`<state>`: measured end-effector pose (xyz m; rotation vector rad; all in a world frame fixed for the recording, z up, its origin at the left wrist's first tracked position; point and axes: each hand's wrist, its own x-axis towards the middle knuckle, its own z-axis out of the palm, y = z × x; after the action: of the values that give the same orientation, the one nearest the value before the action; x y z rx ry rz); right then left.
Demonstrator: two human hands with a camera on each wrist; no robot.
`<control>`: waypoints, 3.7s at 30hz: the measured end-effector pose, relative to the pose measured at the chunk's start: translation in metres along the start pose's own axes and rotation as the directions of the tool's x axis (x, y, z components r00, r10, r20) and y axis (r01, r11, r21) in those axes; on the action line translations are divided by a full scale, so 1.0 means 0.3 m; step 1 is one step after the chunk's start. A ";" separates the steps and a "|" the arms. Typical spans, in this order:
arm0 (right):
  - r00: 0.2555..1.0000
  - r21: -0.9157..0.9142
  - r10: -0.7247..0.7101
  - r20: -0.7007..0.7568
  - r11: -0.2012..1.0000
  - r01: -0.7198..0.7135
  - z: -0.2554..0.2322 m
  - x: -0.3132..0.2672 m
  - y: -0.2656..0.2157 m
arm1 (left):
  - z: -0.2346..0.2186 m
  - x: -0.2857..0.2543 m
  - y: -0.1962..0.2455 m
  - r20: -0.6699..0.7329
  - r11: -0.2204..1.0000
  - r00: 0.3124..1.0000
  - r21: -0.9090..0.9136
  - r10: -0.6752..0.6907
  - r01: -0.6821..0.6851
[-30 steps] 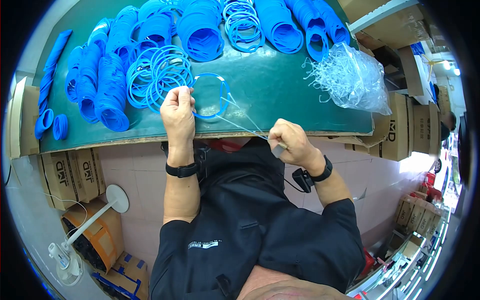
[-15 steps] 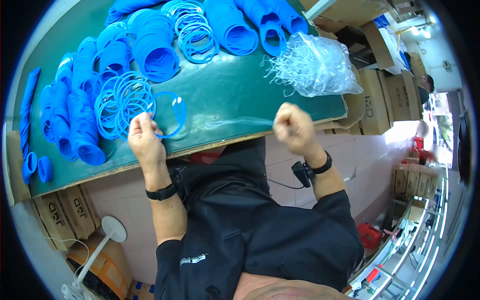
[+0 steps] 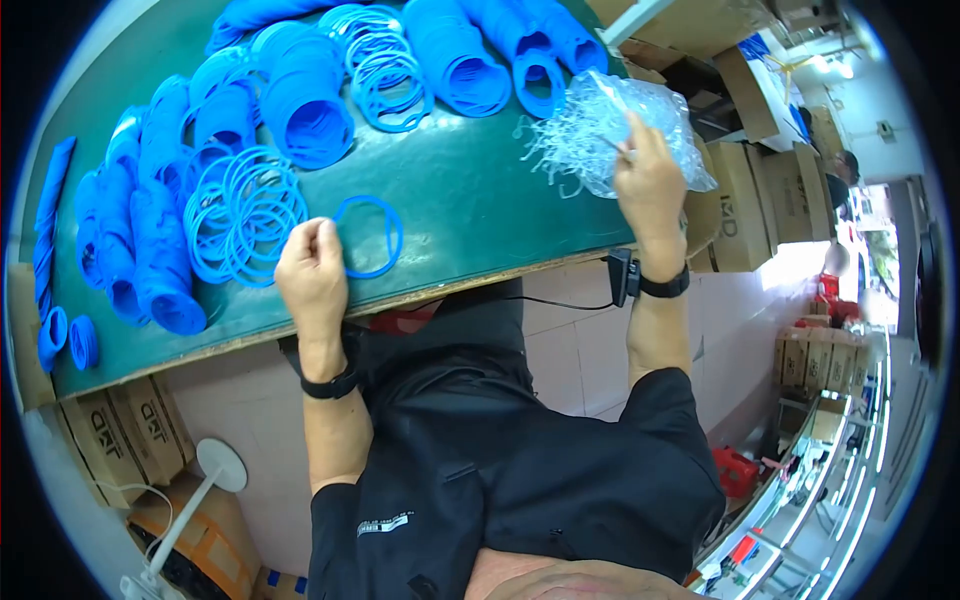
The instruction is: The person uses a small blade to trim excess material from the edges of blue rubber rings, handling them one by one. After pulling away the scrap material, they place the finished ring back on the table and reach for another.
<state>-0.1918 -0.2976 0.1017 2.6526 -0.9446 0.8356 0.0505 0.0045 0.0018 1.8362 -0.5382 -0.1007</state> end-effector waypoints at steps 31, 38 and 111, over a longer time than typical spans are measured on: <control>0.919 0.728 -0.379 0.108 0.660 0.186 0.185 -0.210 -0.597 | -0.231 0.108 -0.077 -0.201 0.747 0.966 0.665 0.162 0.013; 0.921 0.745 -0.372 0.118 0.647 0.165 0.193 -0.214 -0.597 | -0.217 0.108 -0.099 -0.234 0.783 0.961 0.622 0.147 0.032; 0.898 0.707 -0.366 -0.242 0.567 0.422 0.244 -0.138 -0.758 | -0.068 -0.054 -0.007 0.365 0.707 0.905 -0.580 -0.219 0.405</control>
<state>-0.0417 -0.1269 0.0176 3.2552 0.1318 1.4097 0.0435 0.0296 0.0033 1.2056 -0.3039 -0.7038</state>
